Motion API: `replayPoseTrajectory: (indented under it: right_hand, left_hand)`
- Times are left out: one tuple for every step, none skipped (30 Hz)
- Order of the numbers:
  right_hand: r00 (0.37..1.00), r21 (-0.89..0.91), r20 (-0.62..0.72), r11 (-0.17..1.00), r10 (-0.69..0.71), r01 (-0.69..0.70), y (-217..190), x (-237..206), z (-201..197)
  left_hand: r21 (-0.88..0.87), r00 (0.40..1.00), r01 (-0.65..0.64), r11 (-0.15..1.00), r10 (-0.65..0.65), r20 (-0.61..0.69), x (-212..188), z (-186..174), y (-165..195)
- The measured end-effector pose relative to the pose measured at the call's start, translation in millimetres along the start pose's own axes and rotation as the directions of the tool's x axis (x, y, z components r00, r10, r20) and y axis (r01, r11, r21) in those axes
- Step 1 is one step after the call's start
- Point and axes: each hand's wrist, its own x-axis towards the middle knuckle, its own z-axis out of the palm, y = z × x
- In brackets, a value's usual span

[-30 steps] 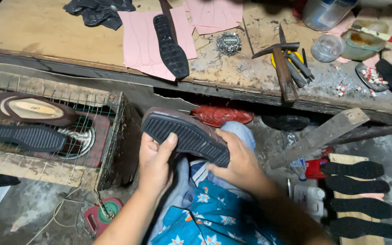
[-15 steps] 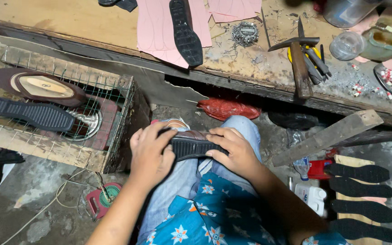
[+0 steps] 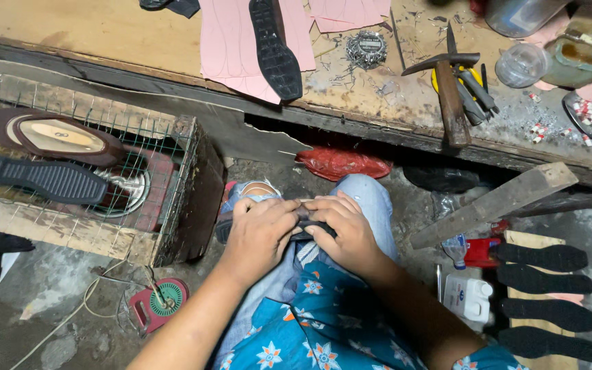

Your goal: The person sits on the floor and repairs a brown shoe by pressing the sole and using a hammer to tap the edges. The person handles the shoe and a hammer, working on the sole attachment.

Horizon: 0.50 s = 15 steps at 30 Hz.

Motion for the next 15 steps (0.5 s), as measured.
replayPoseTrajectory:
  right_hand:
    - [1.0,0.001,-0.027,1.0,-0.001,0.001,0,1,1]
    - [0.999,0.001,-0.054,1.0,-0.003,0.003,-1,2,3]
    - [0.997,0.0,-0.081,1.0,-0.005,0.005,-1,2,4]
    - [0.995,0.003,-0.097,1.0,-0.011,0.011,-1,3,6]
    - [0.993,0.006,-0.113,1.0,-0.016,0.017,-1,3,7]
    - [0.992,0.008,-0.128,1.0,-0.02,0.022,-1,3,8]
    - [0.991,0.014,-0.133,1.0,-0.011,0.013,-1,3,8]
    - [0.99,0.018,-0.139,1.0,-0.002,0.005,-1,2,9]
    - [0.99,0.024,-0.144,1.0,0.008,-0.004,-2,2,9]
    - [0.989,0.016,-0.149,1.0,0.013,-0.011,-3,2,9]
    - [0.988,0.007,-0.155,1.0,0.016,-0.015,-3,2,10]
    - [0.987,-0.001,-0.161,1.0,0.019,-0.02,-4,2,10]
    - [0.987,0.006,-0.152,0.999,0.043,-0.042,-6,3,11]
    - [0.987,0.013,-0.144,0.998,0.066,-0.065,-6,3,11]
    - [0.987,0.018,-0.135,0.996,0.089,-0.087,-7,4,12]
  left_hand:
    - [0.007,1.0,0.002,1.0,-0.002,0.006,1,0,0]
    - [0.015,1.0,0.003,1.0,-0.003,0.011,3,0,-1]
    - [0.022,1.0,0.004,1.0,-0.004,0.015,4,0,-1]
    - [0.016,1.0,0.01,1.0,-0.011,0.008,5,1,-1]
    - [0.01,1.0,0.016,1.0,-0.016,0.0,6,2,-1]
    - [0.002,1.0,0.022,1.0,-0.022,-0.007,7,2,0]
    - [0.003,0.999,0.032,0.999,-0.032,-0.011,7,3,0]
    - [0.004,0.999,0.04,0.999,-0.04,-0.016,7,4,1]
    - [0.004,0.999,0.05,0.999,-0.05,-0.02,6,5,2]
    - [0.001,0.998,0.057,0.998,-0.057,-0.029,6,6,3]
    - [0.0,0.997,0.063,0.998,-0.063,-0.039,6,7,3]
    - [-0.001,0.996,0.069,0.998,-0.069,-0.049,6,8,3]
    - [-0.013,0.996,0.078,0.997,-0.078,-0.05,6,9,3]
    - [-0.025,0.995,0.086,0.996,-0.087,-0.051,7,10,3]
    - [-0.037,0.994,0.094,0.995,-0.096,-0.052,8,11,3]
